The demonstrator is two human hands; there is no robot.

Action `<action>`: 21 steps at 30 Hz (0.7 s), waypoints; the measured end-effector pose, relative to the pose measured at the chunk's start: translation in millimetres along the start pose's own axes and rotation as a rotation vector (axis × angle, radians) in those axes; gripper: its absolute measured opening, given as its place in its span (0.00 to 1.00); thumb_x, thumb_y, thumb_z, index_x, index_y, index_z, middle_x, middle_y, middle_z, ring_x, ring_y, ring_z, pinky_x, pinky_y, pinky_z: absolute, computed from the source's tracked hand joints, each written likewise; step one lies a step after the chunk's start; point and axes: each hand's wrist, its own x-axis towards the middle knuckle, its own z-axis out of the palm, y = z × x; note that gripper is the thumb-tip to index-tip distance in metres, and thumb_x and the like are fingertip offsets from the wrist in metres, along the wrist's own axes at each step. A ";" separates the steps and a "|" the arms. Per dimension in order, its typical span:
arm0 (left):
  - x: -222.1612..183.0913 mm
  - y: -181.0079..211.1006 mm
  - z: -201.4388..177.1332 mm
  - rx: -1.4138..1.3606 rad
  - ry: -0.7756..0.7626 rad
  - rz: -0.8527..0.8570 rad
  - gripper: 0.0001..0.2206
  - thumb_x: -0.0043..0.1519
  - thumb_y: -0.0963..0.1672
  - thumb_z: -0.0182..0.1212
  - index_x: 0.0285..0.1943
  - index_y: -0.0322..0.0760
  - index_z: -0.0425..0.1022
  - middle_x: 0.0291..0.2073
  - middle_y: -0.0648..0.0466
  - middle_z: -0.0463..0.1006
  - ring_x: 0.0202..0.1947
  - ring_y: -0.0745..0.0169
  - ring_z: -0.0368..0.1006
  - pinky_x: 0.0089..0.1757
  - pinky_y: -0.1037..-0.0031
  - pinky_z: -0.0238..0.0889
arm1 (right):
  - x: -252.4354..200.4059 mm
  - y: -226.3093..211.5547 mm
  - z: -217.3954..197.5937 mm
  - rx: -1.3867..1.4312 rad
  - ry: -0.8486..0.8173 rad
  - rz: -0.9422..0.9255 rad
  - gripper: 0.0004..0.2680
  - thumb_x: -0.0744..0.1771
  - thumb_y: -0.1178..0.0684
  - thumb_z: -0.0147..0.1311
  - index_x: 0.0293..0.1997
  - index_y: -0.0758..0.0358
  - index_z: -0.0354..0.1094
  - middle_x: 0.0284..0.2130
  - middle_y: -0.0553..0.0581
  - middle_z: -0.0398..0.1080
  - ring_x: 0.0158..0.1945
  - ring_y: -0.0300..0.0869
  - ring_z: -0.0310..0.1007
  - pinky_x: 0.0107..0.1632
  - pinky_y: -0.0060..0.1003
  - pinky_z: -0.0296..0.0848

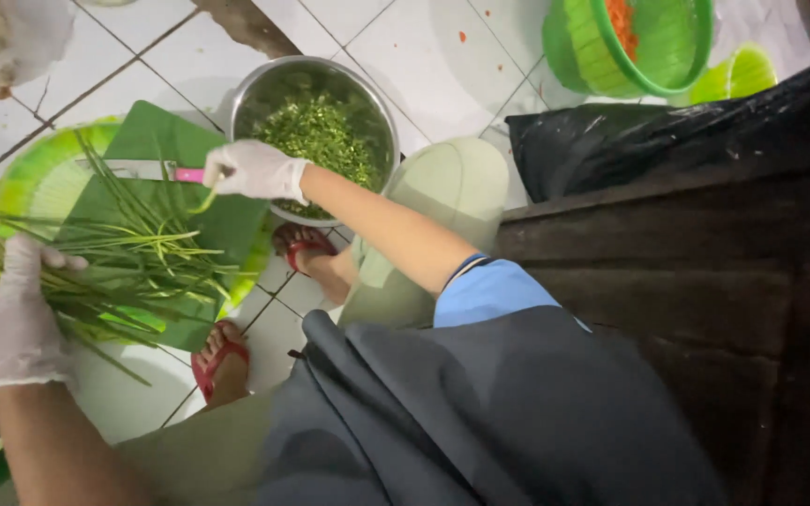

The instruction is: A person wearing gloves is chopping bunches of green onions into small pieces using a knife and a green cutting board while sitting on the floor.

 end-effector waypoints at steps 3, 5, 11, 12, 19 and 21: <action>15.3 -26.3 0.1 0.001 0.018 0.101 0.08 0.73 0.38 0.47 0.59 0.37 0.58 0.37 0.60 0.65 0.32 0.74 0.63 0.41 0.83 0.69 | -2.9 -9.0 -19.0 0.180 0.026 -0.036 0.06 0.59 0.51 0.54 0.33 0.55 0.72 0.27 0.48 0.73 0.25 0.31 0.66 0.33 0.23 0.67; 20.0 -30.6 -3.3 -0.079 0.081 0.014 0.07 0.69 0.41 0.50 0.55 0.44 0.64 0.36 0.65 0.67 0.31 0.80 0.63 0.37 0.87 0.66 | 5.5 -17.8 -28.3 0.235 0.078 -0.096 0.07 0.60 0.47 0.52 0.35 0.52 0.74 0.27 0.43 0.76 0.22 0.27 0.65 0.26 0.21 0.62; 12.0 -5.4 6.6 -0.179 0.123 0.070 0.05 0.64 0.41 0.52 0.46 0.37 0.65 0.29 0.59 0.68 0.25 0.73 0.64 0.30 0.84 0.63 | -6.9 -56.2 -57.0 0.479 0.281 -0.206 0.04 0.62 0.55 0.55 0.35 0.62 0.72 0.27 0.48 0.73 0.26 0.29 0.66 0.30 0.21 0.67; 10.5 -0.6 6.3 -0.181 0.140 0.075 0.05 0.64 0.41 0.52 0.46 0.37 0.65 0.29 0.59 0.68 0.25 0.73 0.64 0.30 0.84 0.63 | -5.6 -61.8 -61.7 0.477 0.267 -0.218 0.04 0.62 0.55 0.55 0.35 0.62 0.72 0.27 0.48 0.73 0.26 0.29 0.66 0.30 0.21 0.67; -3.2 33.8 11.6 -0.191 0.090 0.083 0.11 0.63 0.43 0.52 0.53 0.37 0.64 0.25 0.61 0.67 0.23 0.74 0.64 0.31 0.85 0.60 | -11.6 -118.7 -87.8 0.711 0.325 -0.346 0.02 0.64 0.57 0.57 0.33 0.62 0.72 0.22 0.48 0.68 0.23 0.29 0.59 0.26 0.20 0.57; -6.1 41.1 11.6 -0.168 0.089 0.089 0.15 0.63 0.44 0.53 0.58 0.37 0.63 0.25 0.61 0.68 0.24 0.74 0.65 0.32 0.85 0.60 | -13.4 -139.7 -87.9 0.674 0.344 -0.372 0.02 0.63 0.57 0.57 0.33 0.62 0.73 0.22 0.47 0.68 0.25 0.29 0.61 0.28 0.20 0.57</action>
